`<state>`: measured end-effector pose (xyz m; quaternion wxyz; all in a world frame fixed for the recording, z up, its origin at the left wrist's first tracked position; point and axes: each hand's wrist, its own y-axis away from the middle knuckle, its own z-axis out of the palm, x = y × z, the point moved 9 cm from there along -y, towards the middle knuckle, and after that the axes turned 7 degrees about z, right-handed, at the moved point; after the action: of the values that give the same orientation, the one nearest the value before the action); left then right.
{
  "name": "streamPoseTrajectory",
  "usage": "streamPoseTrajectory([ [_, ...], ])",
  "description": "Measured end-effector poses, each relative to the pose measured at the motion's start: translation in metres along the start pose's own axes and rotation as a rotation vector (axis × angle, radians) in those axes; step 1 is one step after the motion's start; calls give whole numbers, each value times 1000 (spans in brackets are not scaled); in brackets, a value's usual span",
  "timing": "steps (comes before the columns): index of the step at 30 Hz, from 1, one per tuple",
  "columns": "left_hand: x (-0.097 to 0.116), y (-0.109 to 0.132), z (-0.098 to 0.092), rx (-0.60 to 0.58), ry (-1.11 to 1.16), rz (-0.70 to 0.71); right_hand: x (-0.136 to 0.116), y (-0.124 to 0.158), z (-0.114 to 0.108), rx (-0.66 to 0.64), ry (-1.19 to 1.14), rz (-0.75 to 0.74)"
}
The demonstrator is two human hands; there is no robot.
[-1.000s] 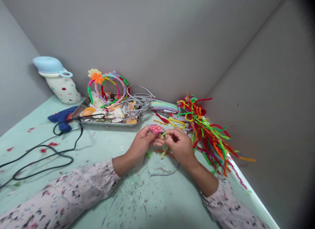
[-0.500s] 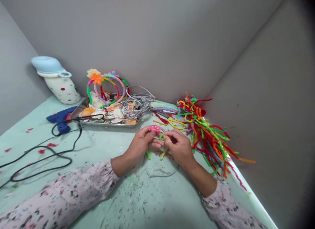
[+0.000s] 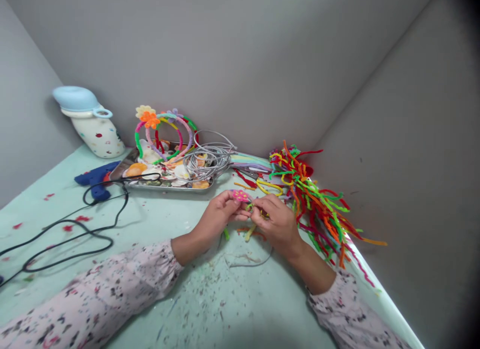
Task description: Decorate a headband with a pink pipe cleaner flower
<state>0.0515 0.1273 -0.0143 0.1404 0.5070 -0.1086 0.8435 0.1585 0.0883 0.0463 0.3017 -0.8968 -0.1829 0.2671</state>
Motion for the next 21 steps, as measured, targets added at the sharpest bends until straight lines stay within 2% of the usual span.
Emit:
streamPoseTrajectory([
  [4, 3, 1, -2, 21, -44, 2, 8, -1, -3, 48, 17, 52],
  [7, 5, 2, -3, 37, -75, 11, 29, -4, -11, 102, -21, 205],
  [11, 4, 2, -7, 61, -111, 40, 42, -8, -8, 12, -194, 334],
  [16, 4, 0, -9, 62, -138, 91, 26, -11, -7, -71, -219, 259],
  [21, 6, 1, -8, 48, -182, 110, 13, -13, 2, -219, -144, 150],
])
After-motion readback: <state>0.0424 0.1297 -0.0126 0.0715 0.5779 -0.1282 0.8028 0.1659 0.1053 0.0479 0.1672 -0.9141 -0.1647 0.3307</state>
